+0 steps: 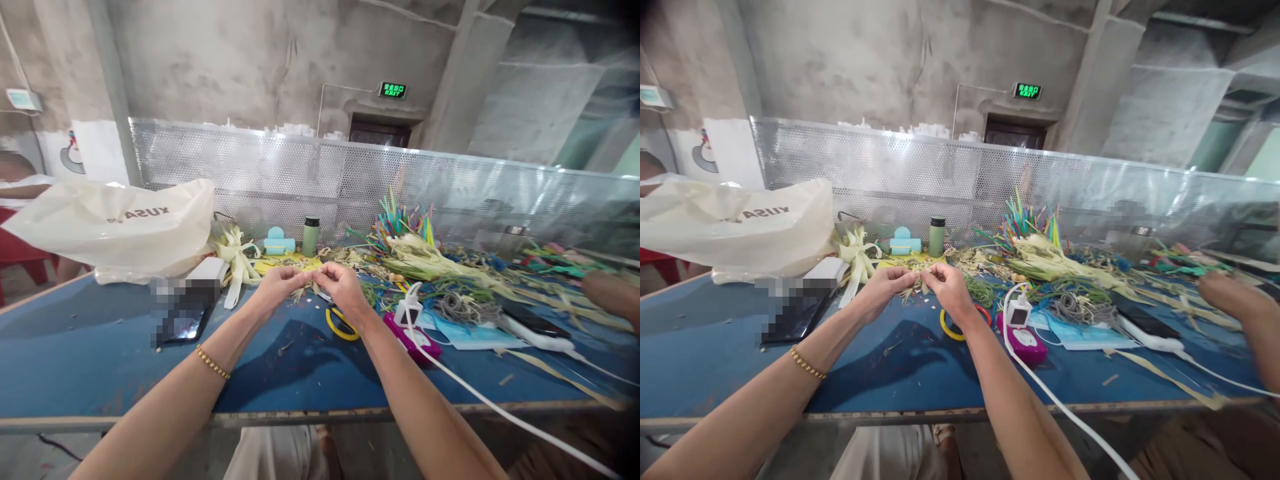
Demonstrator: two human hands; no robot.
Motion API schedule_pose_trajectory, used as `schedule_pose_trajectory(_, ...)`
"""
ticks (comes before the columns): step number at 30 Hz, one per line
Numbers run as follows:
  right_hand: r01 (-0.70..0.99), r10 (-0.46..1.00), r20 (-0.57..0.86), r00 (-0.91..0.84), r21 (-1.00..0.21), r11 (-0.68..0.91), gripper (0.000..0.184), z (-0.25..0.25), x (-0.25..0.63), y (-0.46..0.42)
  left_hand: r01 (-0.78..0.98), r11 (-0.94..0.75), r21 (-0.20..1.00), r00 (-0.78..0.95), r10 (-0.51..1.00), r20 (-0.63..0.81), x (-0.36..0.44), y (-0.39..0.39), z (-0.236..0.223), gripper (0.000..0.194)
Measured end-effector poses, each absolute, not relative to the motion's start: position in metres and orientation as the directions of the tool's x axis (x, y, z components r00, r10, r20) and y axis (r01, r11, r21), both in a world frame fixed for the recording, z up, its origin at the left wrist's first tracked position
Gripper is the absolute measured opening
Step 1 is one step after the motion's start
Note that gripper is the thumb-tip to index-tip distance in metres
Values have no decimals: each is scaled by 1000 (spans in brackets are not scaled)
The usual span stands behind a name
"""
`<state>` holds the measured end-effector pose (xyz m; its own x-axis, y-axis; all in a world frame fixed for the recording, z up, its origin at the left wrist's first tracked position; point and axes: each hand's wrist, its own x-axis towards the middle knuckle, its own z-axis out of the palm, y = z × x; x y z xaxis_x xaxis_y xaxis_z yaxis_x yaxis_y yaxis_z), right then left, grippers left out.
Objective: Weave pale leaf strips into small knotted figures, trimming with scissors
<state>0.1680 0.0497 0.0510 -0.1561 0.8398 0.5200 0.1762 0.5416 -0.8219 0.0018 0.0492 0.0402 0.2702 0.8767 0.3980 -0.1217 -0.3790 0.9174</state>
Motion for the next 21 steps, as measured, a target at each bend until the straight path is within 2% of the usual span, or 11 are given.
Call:
schedule_pose_trajectory(5, 210, 835, 503, -222, -812, 545, 32, 54, 173, 50, -60, -368, 928, 339, 867, 365, -1, 50, 40, 29)
schedule_pose_trajectory(11, 218, 835, 378, -399, -846, 487, 38, 56, 184, 49, 134, -534, 835, 375, 807, 456, -3, 54, 39, 21)
schedule_pose_trajectory(13, 227, 827, 358, -432, -845, 484, 39, 55, 186, 51, 178, -541, 822, 382, 808, 450, -2, 54, 39, 21)
schedule_pose_trajectory(15, 225, 838, 377, -394, -845, 485, 41, 54, 186, 53, 129, -494, 860, 362, 831, 423, -1, 52, 38, 24)
schedule_pose_trajectory(19, 196, 871, 469, -146, -849, 490, 48, 53, 181, 57, -78, -343, 936, 241, 905, 351, 2, 51, 37, 33)
schedule_pose_trajectory(21, 225, 869, 473, -143, -840, 494, 48, 52, 177, 58, -121, -299, 947, 195, 928, 318, 3, 51, 36, 35)
